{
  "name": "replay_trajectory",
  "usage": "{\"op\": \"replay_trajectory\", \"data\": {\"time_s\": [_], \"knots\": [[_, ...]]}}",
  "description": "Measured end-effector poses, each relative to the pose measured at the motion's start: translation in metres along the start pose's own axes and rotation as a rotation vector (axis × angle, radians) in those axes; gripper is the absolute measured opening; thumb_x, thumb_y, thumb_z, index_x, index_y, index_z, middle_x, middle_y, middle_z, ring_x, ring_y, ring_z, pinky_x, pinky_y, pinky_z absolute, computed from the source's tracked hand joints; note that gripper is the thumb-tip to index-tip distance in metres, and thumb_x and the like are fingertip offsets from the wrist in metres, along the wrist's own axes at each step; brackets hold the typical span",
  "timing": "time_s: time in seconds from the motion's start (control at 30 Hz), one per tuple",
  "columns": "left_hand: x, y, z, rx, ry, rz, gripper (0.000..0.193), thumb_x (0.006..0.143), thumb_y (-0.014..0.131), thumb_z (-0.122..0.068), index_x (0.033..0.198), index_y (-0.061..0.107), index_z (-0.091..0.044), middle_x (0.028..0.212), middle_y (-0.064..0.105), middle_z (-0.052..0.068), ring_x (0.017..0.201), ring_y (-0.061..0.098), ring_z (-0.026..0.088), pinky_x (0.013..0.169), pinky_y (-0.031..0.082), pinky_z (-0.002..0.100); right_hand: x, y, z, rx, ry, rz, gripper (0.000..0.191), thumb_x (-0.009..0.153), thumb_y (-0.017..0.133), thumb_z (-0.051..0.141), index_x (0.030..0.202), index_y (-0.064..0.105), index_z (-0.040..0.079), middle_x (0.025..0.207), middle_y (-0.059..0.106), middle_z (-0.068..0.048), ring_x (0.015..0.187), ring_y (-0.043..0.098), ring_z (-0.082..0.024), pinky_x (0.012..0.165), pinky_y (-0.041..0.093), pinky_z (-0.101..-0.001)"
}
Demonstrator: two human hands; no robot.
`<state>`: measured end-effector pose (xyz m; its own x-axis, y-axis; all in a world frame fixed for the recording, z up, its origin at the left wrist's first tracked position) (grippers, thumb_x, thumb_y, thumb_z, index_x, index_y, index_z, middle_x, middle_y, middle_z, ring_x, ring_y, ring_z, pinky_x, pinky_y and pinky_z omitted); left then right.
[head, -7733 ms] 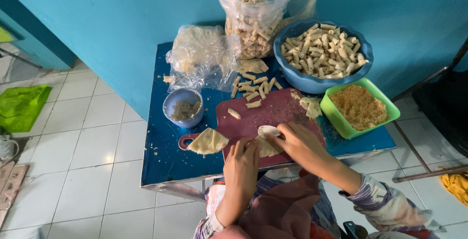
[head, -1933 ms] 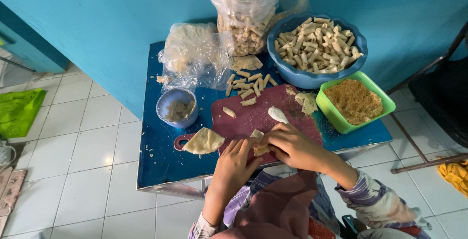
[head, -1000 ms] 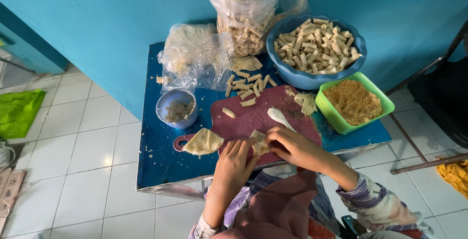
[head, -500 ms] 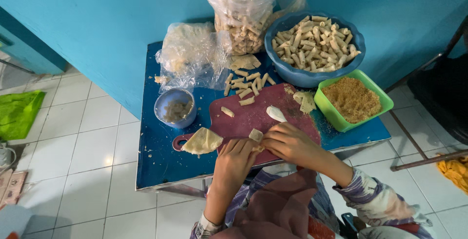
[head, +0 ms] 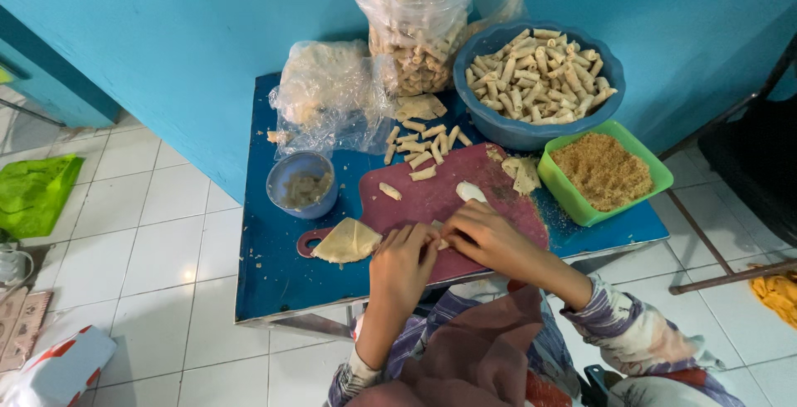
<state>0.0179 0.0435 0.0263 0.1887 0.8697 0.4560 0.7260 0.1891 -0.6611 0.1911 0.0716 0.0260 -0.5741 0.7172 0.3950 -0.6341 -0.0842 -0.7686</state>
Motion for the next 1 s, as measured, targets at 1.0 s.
{"op": "replay_trajectory", "data": {"time_s": [1.0], "knots": [[-0.014, 0.003, -0.012, 0.268, 0.173, -0.161, 0.008, 0.09, 0.072, -0.016, 0.097, 0.07, -0.014, 0.086, 0.067, -0.001, 0.083, 0.067, 0.019, 0.064, 0.056, 0.035, -0.009, 0.002, 0.019, -0.239, -0.21, -0.131, 0.026, 0.082, 0.078, 0.009, 0.105, 0.069, 0.001, 0.1, 0.066, -0.009, 0.1, 0.062, -0.029, 0.088, 0.052, -0.0405]]}}
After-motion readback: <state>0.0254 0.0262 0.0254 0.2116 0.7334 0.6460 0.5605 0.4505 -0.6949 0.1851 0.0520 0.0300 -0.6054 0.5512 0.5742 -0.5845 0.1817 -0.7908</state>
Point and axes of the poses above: each hand's wrist, its own x-axis towards the middle knuckle, its own y-axis out of the palm, z = x × y, the point moved 4 cm from there along x, towards the middle knuckle
